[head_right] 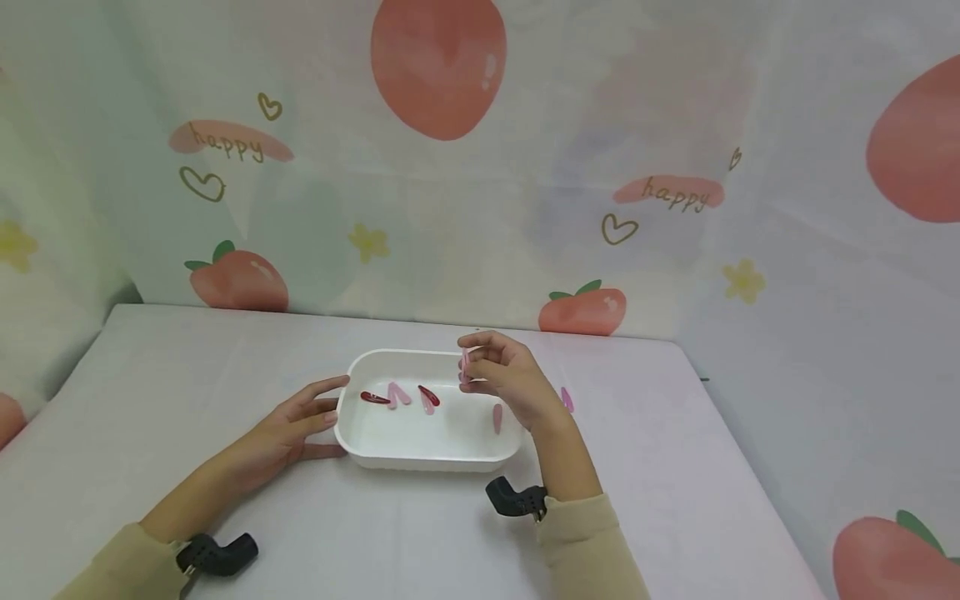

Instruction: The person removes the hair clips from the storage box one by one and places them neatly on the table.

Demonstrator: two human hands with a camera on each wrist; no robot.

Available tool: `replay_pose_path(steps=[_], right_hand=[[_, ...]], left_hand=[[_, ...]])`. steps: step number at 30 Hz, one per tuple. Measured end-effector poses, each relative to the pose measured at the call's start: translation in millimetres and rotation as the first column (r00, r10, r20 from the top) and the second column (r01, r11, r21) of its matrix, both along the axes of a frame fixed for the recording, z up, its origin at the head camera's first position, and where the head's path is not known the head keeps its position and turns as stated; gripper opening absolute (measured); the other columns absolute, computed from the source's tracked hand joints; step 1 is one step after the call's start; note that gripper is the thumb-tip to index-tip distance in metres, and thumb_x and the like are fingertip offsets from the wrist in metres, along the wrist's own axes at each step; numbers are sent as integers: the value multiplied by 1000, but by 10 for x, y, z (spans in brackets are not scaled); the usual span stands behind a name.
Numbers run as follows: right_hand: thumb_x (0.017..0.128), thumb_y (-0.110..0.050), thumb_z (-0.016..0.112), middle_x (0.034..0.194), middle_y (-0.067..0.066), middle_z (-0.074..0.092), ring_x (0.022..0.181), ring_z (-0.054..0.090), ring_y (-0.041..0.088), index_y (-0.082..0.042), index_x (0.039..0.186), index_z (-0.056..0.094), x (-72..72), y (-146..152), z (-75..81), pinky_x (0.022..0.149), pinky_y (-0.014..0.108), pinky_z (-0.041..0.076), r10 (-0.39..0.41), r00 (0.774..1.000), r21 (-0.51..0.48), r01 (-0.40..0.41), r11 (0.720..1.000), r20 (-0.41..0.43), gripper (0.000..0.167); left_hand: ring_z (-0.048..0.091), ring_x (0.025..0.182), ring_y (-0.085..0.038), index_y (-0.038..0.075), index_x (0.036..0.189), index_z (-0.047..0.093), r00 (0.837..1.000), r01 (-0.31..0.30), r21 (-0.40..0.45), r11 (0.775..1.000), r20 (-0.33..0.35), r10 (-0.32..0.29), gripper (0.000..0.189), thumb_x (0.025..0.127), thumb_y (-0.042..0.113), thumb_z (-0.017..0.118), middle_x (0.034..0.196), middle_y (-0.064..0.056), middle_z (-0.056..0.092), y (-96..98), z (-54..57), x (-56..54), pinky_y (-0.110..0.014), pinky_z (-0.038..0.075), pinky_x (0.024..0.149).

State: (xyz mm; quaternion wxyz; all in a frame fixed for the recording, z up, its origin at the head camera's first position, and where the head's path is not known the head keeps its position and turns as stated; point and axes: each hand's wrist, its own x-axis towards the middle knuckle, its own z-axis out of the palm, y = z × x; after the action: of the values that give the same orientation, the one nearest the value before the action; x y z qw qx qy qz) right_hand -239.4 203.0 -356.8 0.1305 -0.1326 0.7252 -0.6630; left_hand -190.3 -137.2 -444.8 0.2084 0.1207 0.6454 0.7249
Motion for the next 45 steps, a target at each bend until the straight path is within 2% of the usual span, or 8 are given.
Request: replay_pose_path(steps=[4, 9, 16, 21, 28, 34, 41, 45], right_hand=[[95, -1, 59, 95, 8, 61, 84, 66, 23, 1, 129, 54, 29, 182, -66, 86, 38, 60, -30, 999, 27, 30, 999, -12, 34], [96, -2, 61, 98, 10, 59, 87, 66, 21, 3, 130, 54, 15, 392, -129, 84, 36, 61, -124, 992, 70, 126, 990, -33, 36], [98, -10, 61, 100, 10, 59, 88, 64, 19, -2, 129, 57, -12, 635, -122, 82, 33, 61, -234, 968, 172, 247, 954, -91, 32], [98, -12, 61, 98, 7, 59, 88, 64, 16, -1, 129, 56, -4, 802, -111, 81, 30, 61, -302, 948, 191, 316, 929, -99, 32], [99, -16, 60, 99, 5, 61, 86, 64, 14, -1, 132, 54, -11, 964, -137, 82, 28, 60, -349, 932, 218, 362, 906, -98, 37], [100, -17, 59, 102, 7, 60, 89, 63, 17, -3, 133, 54, -35, 1073, -237, 85, 29, 60, -380, 922, 275, 384, 881, -70, 36], [101, -15, 55, 110, 17, 61, 92, 63, 20, 0, 136, 52, -84, 1202, -363, 88, 34, 60, -414, 908, 322, 411, 853, -64, 38], [101, -16, 55, 116, 22, 59, 95, 63, 22, 0, 137, 52, -90, 1256, -400, 86, 32, 60, -442, 896, 350, 431, 832, -53, 40]], left_hand=[[50, 130, -37, 20, 156, 30, 1000, 5, 1, 1000, 1, -5, 58, 103, 14, 54, 155, -23, 31, 19, -16, -7, -52, 54, 97], [50, 131, -38, 20, 156, 30, 1000, 3, 5, 1000, -6, -3, 58, 103, 13, 53, 155, -23, 31, 19, -33, -2, -53, 54, 97], [50, 131, -37, 21, 156, 30, 1000, -6, 2, 1000, -5, 6, 57, 104, 13, 53, 155, -22, 31, 11, -16, 7, -51, 54, 97], [49, 131, -37, 20, 156, 30, 1000, -2, 4, 1000, -5, 2, 57, 104, 13, 52, 154, -22, 31, 14, -25, 3, -51, 54, 97], [48, 131, -39, 18, 156, 29, 1000, -3, -11, 1000, -15, 3, 57, 104, 13, 52, 154, -23, 31, 11, -13, 1, -51, 54, 97], [48, 131, -39, 18, 156, 29, 1000, -4, -15, 1000, -9, 4, 58, 104, 14, 52, 154, -23, 31, 11, -5, 1, -51, 54, 97], [48, 132, -39, 18, 157, 28, 1000, 0, -9, 1000, -10, -1, 59, 104, 13, 53, 154, -23, 31, 12, -3, -3, -51, 54, 97], [48, 132, -39, 17, 157, 27, 1000, 5, -2, 1000, -12, -5, 59, 104, 14, 53, 154, -23, 31, 7, -6, -6, -51, 53, 97]])
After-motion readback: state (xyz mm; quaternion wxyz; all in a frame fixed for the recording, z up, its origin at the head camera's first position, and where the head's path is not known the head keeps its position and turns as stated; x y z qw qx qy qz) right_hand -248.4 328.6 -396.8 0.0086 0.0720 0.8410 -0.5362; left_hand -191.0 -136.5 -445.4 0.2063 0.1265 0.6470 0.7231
